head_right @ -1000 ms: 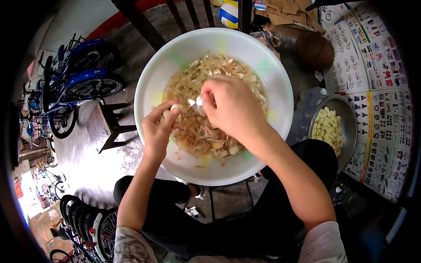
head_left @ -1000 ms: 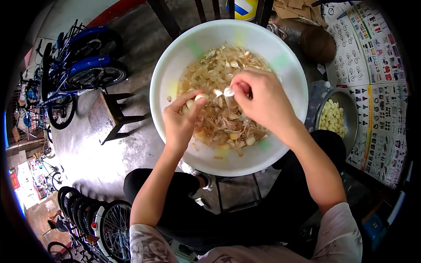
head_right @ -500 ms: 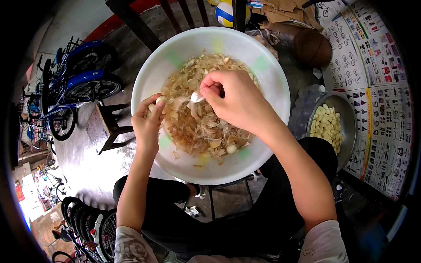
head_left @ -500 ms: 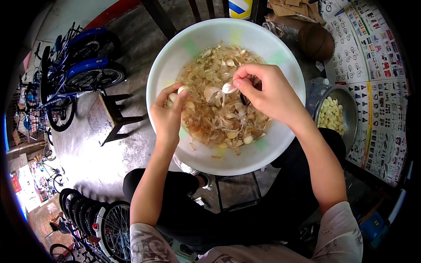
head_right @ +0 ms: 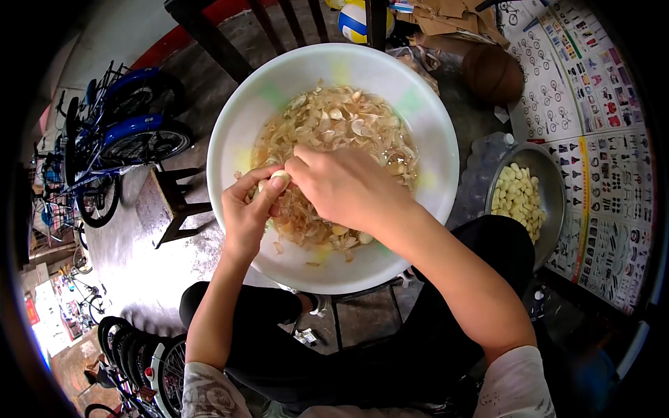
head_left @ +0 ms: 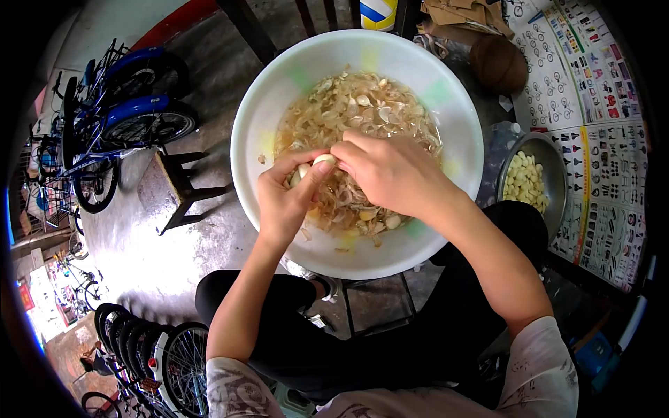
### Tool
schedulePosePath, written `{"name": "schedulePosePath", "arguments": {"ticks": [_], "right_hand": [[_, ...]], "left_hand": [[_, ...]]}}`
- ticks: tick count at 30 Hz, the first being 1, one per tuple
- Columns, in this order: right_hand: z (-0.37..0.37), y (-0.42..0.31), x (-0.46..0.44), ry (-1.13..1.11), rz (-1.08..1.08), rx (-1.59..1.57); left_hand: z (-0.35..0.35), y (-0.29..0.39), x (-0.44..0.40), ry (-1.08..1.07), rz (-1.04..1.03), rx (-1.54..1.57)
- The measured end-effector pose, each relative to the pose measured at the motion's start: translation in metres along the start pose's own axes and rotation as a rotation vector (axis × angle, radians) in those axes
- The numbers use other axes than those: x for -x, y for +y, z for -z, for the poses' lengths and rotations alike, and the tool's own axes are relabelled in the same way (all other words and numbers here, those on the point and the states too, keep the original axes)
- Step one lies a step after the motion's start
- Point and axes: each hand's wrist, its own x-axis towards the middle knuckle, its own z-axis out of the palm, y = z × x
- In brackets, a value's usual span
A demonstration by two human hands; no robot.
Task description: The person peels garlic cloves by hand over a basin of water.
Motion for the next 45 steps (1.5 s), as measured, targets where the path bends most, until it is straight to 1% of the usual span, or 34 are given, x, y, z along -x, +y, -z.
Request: {"name": "schedulePosePath", "arguments": {"ticks": [2,4,6,8,12,14,15,17,21,23,24,26,27,28,29,30,31,32,34,36,38,40,41,42,44,45], "right_hand": [[-0.002,-0.006,0.001,-0.018,0.063,0.146],[-0.004,-0.008,0.002,-0.050,0.069,0.169],[-0.006,-0.009,0.003,-0.082,0.077,0.191],[-0.012,-0.007,0.005,-0.115,0.133,0.216],[-0.020,-0.005,0.007,-0.077,0.160,0.147],[-0.021,-0.005,0.006,-0.034,0.181,0.118],[-0.023,-0.006,0.007,-0.034,0.182,0.118],[-0.029,-0.005,0.008,0.031,0.165,0.070],[-0.024,-0.001,0.005,0.048,0.168,0.039],[-0.020,0.003,0.000,0.131,0.149,-0.246],[-0.016,0.002,-0.002,0.131,0.153,-0.248],[-0.004,0.003,-0.004,0.072,0.054,-0.404],[0.001,0.005,-0.005,0.015,-0.013,-0.464],[0.003,0.008,-0.005,0.015,-0.013,-0.464],[0.004,0.009,-0.005,-0.042,-0.094,-0.496],[0.005,0.012,-0.005,-0.099,-0.174,-0.528],[0.000,0.019,-0.005,-0.100,-0.080,-0.317],[-0.002,0.021,-0.004,-0.098,-0.081,-0.316],[-0.005,0.021,0.000,-0.031,-0.030,-0.009],[-0.005,0.016,0.001,-0.008,-0.057,-0.027],[0.000,0.007,-0.004,0.017,-0.077,-0.044],[0.010,-0.003,-0.008,-0.257,-0.206,-0.204],[0.001,-0.001,-0.001,-0.108,-0.073,-0.200],[0.000,0.000,0.000,-0.107,-0.077,-0.200],[-0.001,0.001,-0.002,-0.161,-0.131,-0.391],[0.000,0.001,-0.003,-0.159,-0.133,-0.390]], "left_hand": [[-0.003,0.003,0.002,0.021,0.001,-0.046],[-0.004,0.000,0.003,0.024,-0.255,-0.197],[-0.002,-0.001,0.005,0.045,-0.243,-0.232],[0.000,0.000,0.008,0.008,-0.276,-0.399],[0.003,0.008,0.012,0.006,-0.242,-0.427],[0.004,0.013,0.013,-0.023,-0.175,-0.437],[0.006,0.013,0.013,-0.021,-0.174,-0.438],[0.008,0.011,0.013,-0.040,-0.241,-0.399],[0.013,0.009,0.010,-0.112,-0.236,-0.408],[0.016,0.005,0.006,-0.139,-0.311,-0.267],[0.019,0.008,0.006,-0.135,-0.311,-0.268],[0.021,0.016,0.006,-0.216,-0.019,-0.131],[0.021,0.016,0.006,-0.215,-0.019,-0.129],[0.020,0.016,0.006,-0.224,0.095,-0.001],[0.019,0.015,0.006,-0.232,0.208,0.128],[0.019,0.015,0.006,-0.233,0.207,0.127],[0.017,0.015,0.005,-0.235,0.235,0.162],[0.016,0.014,0.005,-0.237,0.263,0.198],[0.015,0.012,0.003,-0.215,0.270,0.199],[0.012,0.010,0.003,-0.195,0.281,0.198],[0.010,0.010,0.002,-0.173,0.298,0.263],[0.011,0.010,0.003,-0.186,0.334,0.256],[0.011,0.010,0.003,-0.199,0.369,0.248],[0.009,0.009,0.003,-0.203,0.370,0.247],[0.005,0.006,0.004,-0.219,0.362,0.232],[0.006,0.006,0.005,-0.222,0.362,0.231]]}}
